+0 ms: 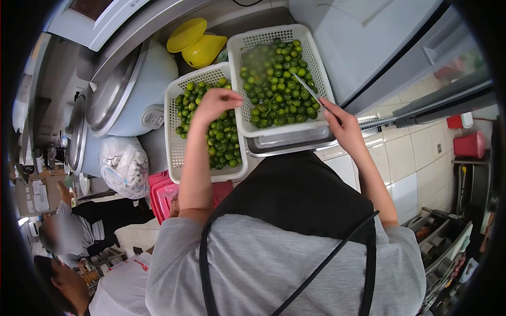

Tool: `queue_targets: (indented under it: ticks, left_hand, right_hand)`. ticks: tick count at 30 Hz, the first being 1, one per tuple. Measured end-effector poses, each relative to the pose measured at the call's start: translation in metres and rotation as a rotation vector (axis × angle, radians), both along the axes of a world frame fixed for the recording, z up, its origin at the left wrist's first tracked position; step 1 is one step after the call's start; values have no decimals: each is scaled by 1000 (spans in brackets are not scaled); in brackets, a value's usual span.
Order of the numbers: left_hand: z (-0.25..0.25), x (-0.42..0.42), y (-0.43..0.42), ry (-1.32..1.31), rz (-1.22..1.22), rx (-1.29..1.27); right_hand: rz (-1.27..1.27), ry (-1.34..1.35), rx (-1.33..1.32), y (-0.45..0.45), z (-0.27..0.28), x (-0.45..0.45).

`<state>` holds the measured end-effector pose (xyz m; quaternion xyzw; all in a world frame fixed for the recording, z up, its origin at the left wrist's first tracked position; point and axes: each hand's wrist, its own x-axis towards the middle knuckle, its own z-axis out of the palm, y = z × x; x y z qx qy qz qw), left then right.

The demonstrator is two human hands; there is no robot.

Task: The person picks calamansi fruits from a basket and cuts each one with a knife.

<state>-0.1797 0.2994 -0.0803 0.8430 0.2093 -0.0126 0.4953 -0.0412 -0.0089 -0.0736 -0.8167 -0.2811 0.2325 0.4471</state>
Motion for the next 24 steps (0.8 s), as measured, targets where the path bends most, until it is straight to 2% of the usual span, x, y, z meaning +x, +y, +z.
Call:
queue_targets:
  ticks: [3,4,5,7,9,10,13,14,16,19,24]
  left_hand:
    - [-41,50,-41,-13,-16,207]
    - [-44,64,-57,-1,-42,416]
    - [-68,85,-70,23,-58,660]
    - [-78,94,-70,71,-99,656]
    - [-82,96,-65,-19,11,578]
    - [-77,88,-60,-204,59,320]
    - [-51,68,-53,-307,182,-431]
    - [-41,61,-57,-305,178,-431]
    - [-23,51,-66,-427,267,-813]
    - [-12,45,-75,-509,274,-918]
    - [-16,44,-78,-614,295,-881]
  right_hand:
    - [10,-51,110,9,3,0]
    - [16,-49,123,12,3,-2]
    - [22,-48,137,16,3,-4]
    - [44,-85,175,20,-1,-6]
    - [19,-57,177,17,1,-8]
    - [5,-42,178,14,3,-9]
    - [-37,81,103,8,6,-13]
    - [-41,82,104,7,2,-15]
    - [10,23,289,8,-13,-21]
    - [55,-46,329,12,-17,-29]
    - [89,-62,292,16,-15,-32]
